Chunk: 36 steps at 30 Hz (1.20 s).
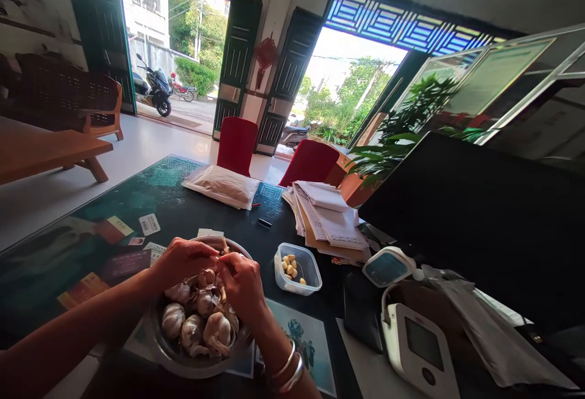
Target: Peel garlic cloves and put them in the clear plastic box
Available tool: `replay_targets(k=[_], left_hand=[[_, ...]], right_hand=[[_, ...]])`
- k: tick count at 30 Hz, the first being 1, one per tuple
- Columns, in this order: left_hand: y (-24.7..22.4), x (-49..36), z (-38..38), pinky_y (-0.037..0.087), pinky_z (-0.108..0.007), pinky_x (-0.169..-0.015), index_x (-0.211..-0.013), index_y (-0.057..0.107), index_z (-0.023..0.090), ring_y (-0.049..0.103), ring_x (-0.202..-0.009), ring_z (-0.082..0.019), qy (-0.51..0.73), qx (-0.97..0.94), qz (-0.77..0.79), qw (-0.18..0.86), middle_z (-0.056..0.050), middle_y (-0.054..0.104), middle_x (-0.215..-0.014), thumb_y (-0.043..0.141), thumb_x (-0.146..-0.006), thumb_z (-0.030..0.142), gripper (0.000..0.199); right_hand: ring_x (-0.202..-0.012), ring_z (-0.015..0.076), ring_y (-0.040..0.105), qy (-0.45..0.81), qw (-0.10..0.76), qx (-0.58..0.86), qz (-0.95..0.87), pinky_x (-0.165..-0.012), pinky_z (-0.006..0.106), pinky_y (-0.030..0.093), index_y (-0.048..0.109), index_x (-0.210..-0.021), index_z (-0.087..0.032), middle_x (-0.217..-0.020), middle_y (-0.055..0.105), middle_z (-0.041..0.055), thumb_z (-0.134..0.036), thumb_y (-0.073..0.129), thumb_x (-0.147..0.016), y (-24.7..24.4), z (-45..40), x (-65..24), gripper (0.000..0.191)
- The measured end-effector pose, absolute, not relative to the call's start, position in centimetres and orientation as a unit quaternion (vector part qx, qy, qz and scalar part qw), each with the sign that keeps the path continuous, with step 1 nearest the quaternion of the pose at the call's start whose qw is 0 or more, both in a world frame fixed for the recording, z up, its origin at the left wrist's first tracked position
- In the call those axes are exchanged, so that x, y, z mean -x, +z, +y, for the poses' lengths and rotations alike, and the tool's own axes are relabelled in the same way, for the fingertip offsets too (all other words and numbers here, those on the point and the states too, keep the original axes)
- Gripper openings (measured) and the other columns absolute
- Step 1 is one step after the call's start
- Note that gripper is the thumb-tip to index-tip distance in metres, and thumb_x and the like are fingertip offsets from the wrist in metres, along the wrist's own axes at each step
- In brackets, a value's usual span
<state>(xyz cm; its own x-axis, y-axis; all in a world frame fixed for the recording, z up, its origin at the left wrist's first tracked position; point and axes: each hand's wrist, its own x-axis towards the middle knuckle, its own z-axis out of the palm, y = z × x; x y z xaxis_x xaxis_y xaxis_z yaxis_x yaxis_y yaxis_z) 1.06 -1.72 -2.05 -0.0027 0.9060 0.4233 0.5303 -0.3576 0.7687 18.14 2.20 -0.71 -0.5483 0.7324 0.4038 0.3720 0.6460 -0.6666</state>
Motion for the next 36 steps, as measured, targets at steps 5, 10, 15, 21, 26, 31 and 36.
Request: replay_targets(k=[5,10,15,21,26,31,36], left_hand=[[-1.9,-1.2,-1.9,0.049,-0.021,-0.06,-0.084,0.074,0.017,0.067,-0.064,-0.015,0.462,-0.688,0.531,0.177,-0.004,0.074,-0.075,0.066,-0.075,0.026,0.015],[-2.2,-1.4,-2.0,0.05,-0.023,-0.064,-0.078,0.074,0.017,0.067,-0.066,-0.017,0.453,-0.722,0.512,0.108,-0.005,0.074,-0.075,0.064,-0.076,0.027,0.013],[-2.4,-1.4,-1.8,0.048,-0.022,-0.065,-0.074,0.072,0.019,0.067,-0.066,-0.014,0.451,-0.715,0.531,0.069,-0.002,0.073,-0.074,0.062,-0.077,0.02,0.01],[-1.8,-0.7,-1.5,0.048,-0.021,-0.066,-0.082,0.071,0.019,0.067,-0.071,-0.015,0.479,-0.647,0.579,0.13,-0.001,0.074,-0.08,0.061,-0.076,0.019,0.012],[-1.4,-0.3,-1.4,0.046,-0.021,-0.064,-0.08,0.071,0.018,0.065,-0.069,-0.015,0.487,-0.627,0.584,0.173,-0.001,0.073,-0.076,0.061,-0.077,0.023,0.012],[-1.3,-0.2,-1.4,0.045,-0.021,-0.064,-0.08,0.07,0.018,0.064,-0.068,-0.014,0.491,-0.628,0.577,0.177,-0.001,0.072,-0.075,0.06,-0.078,0.025,0.013],[-1.5,0.0,-1.3,0.045,-0.021,-0.065,-0.081,0.07,0.017,0.064,-0.067,-0.014,0.5,-0.618,0.579,0.182,0.0,0.072,-0.075,0.061,-0.078,0.027,0.013]], right_hand=[[-0.053,0.012,0.053,0.222,0.338,0.335,-0.851,-0.054,0.022,0.039,0.063,-0.066,-0.016,-0.059,0.062,0.0008,-0.02,0.054,-0.08,-1.0,2.2,-18.2,0.017],[-0.048,0.0095,0.044,0.19,0.359,0.338,-0.849,-0.05,0.021,0.035,0.058,-0.059,-0.017,-0.052,0.053,-0.0031,-0.016,0.054,-0.075,-1.2,2.1,-18.1,0.016],[-0.049,0.0095,0.044,0.21,0.378,0.326,-0.841,-0.051,0.021,0.036,0.059,-0.06,-0.017,-0.053,0.054,-0.003,-0.017,0.053,-0.074,-0.9,1.9,-18.1,0.015],[-0.056,0.0126,0.054,0.265,0.397,0.349,-0.807,-0.055,0.023,0.041,0.063,-0.072,-0.017,-0.062,0.062,0.0005,-0.023,0.053,-0.081,-0.5,2.4,-18.6,0.015],[-0.067,0.0142,0.058,0.185,0.276,0.358,-0.873,-0.063,0.023,0.041,0.067,-0.077,-0.018,-0.073,0.066,0.003,-0.016,0.047,-0.084,-0.4,2.6,-18.5,0.021],[-0.071,0.0138,0.058,0.091,0.128,0.368,-0.917,-0.063,0.021,0.038,0.069,-0.074,-0.019,-0.076,0.065,0.0033,-0.012,0.05,-0.081,-0.7,2.8,-18.7,0.022],[-0.071,0.014,0.058,0.045,0.105,0.397,-0.911,-0.061,0.022,0.036,0.07,-0.068,-0.02,-0.075,0.065,0.0035,-0.016,0.052,-0.082,-0.4,3.3,-19.2,0.023]])
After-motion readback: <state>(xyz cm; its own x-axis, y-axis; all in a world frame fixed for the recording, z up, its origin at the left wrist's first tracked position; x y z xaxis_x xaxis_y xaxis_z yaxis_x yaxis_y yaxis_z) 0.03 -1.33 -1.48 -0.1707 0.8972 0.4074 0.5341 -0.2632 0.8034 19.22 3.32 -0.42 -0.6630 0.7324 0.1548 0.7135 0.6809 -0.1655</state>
